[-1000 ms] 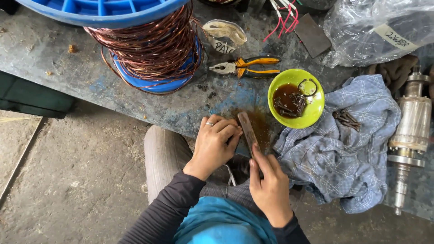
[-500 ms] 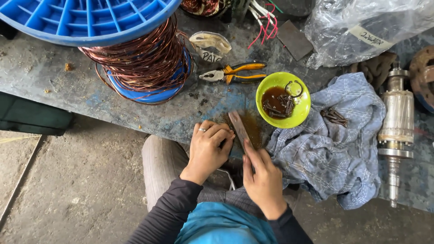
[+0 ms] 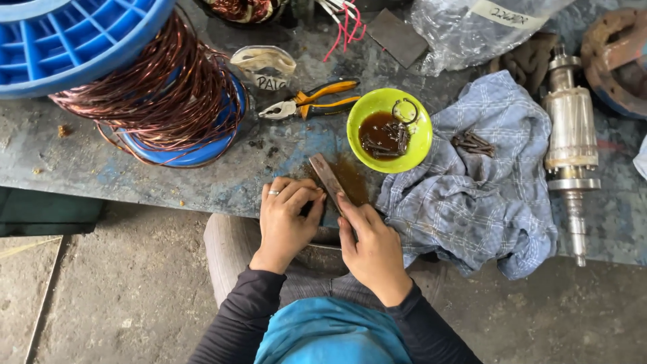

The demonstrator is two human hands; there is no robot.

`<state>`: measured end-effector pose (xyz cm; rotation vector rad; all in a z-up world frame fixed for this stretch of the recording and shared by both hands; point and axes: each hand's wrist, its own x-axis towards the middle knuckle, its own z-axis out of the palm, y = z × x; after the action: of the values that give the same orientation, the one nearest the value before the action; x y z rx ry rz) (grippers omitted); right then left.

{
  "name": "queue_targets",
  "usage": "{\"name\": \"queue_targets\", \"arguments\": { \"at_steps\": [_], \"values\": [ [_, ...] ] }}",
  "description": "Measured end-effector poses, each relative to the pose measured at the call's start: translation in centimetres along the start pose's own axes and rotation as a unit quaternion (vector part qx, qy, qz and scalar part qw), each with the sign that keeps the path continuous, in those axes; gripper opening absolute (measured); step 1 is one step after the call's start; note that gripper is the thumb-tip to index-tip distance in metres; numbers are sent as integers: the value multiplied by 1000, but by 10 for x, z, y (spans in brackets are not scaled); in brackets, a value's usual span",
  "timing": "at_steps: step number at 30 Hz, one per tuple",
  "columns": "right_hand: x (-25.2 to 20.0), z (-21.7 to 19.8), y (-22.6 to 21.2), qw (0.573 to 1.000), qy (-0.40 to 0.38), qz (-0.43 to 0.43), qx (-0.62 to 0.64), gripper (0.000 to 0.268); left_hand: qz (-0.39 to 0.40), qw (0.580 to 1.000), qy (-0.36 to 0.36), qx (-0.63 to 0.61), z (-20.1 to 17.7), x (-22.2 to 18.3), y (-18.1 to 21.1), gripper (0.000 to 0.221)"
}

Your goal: Cleaning and preparing small electrical components for motor repair using a scraping tool and liquid dip.

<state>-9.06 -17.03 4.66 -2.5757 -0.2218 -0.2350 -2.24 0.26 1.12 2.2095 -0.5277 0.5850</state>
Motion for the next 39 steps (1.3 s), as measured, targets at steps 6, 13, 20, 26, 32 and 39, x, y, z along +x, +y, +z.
{"name": "queue_targets", "arguments": {
  "at_steps": [6,13,20,26,32,39],
  "values": [
    [-42,-22,10,998,-7,32,48,46,11,1000,7,21,2,1,-1,14],
    [-64,-29,6,992,-10,106,74,48,14,1000,-9,15,2,-1,-3,14],
    [-35,-15,0,997,-25,60,47,46,15,999,-39,16,-6,1,-2,12],
    [-44,-10,1,998,36,32,42,42,21,1000,-17,-7,-6,1,-3,8],
    [-62,-11,1,993,-27,80,81,48,18,998,-55,8,-4,-4,-9,15],
    [-23,-3,-3,999,-7,43,17,42,13,999,-46,19,4,-8,-12,16]
  ]
}}
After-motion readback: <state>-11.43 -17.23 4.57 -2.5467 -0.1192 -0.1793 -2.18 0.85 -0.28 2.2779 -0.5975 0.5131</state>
